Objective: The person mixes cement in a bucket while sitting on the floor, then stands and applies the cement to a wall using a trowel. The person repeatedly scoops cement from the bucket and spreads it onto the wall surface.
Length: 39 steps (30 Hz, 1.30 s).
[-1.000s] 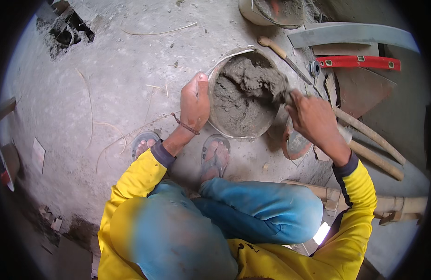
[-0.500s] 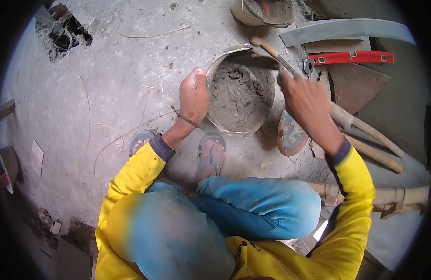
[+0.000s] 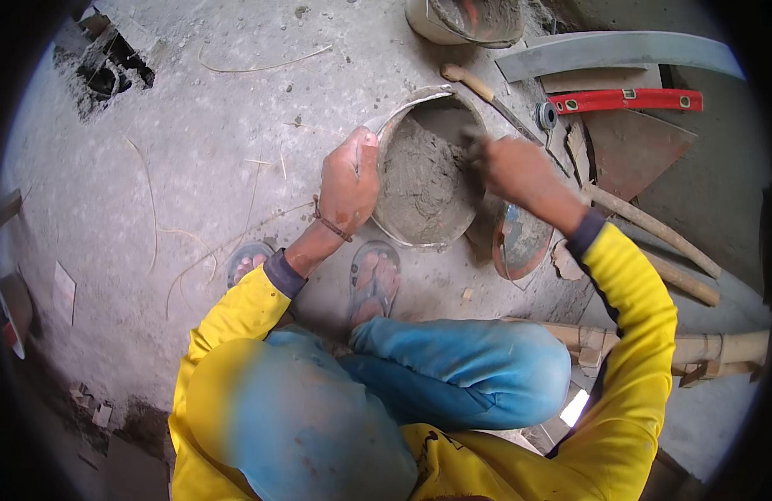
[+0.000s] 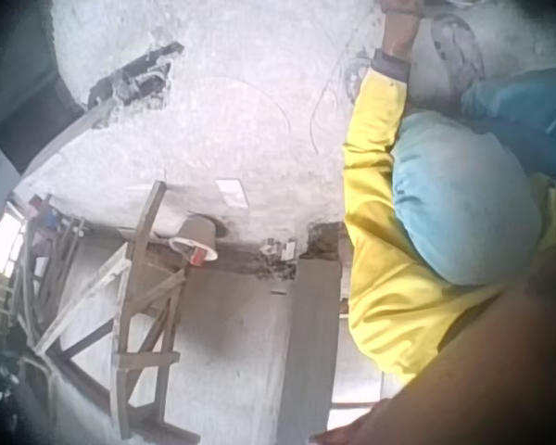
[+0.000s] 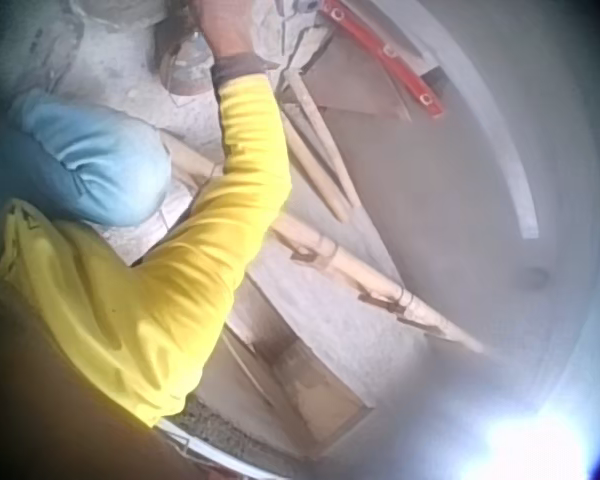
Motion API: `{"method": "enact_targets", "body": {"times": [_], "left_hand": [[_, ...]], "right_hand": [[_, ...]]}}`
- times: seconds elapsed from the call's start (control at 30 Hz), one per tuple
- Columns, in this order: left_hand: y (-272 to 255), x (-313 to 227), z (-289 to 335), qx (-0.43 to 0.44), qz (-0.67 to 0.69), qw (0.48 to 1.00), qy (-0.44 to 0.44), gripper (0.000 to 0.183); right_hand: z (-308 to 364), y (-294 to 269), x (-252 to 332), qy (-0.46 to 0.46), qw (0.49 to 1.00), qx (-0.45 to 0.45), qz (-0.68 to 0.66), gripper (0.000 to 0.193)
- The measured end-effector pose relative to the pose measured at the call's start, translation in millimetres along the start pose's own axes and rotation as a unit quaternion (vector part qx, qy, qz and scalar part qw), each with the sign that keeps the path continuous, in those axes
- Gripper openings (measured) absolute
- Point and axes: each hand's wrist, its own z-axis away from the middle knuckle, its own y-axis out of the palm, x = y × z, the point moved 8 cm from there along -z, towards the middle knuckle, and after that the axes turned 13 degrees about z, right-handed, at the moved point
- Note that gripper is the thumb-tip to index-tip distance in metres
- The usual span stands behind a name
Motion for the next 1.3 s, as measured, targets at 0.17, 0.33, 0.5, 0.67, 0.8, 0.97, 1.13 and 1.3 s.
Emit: {"method": "enact_targets", "body": {"times": [0.17, 0.33, 0.5, 0.67, 0.8, 0.97, 1.13, 1.3], "left_hand": [[-8, 6, 11, -0.019, -0.013, 1.000, 0.008, 0.035], [-9, 7, 5, -0.031, -0.016, 0.999, 0.007, 0.036], [-15, 8, 10, -0.024, 0.010, 1.000, 0.015, 0.037], [-11, 9, 2, -0.013, 0.010, 1.000, 0.005, 0.037], [-10, 4, -4, -0.021, -0.011, 1.000, 0.015, 0.036], [12, -10, -6, 0.005, -0.033, 0.999, 0.036, 0.036], [-15, 9, 3, -0.028, -0.036, 0.999, -0.005, 0.038], [-12, 5, 9, -0.025, -0.017, 1.000, 0.001, 0.043]], "right_hand": [[11, 48, 65, -0.094, 0.973, 0.073, -0.199, 0.029], [11, 42, 77, -0.127, 0.929, 0.160, -0.309, 0.028], [58, 54, 105, 0.030, 0.547, 0.380, -0.745, 0.025], [69, 39, 47, -0.018, 0.769, 0.236, -0.594, 0.030], [80, -33, 1, -0.063, 0.973, -0.220, 0.020, 0.033], [27, -2, 51, 0.075, 0.966, -0.193, 0.153, 0.014], [64, 8, 79, -0.065, 0.978, -0.113, 0.160, 0.028], [65, -57, 16, 0.013, 0.950, -0.186, 0.252, 0.016]]}}
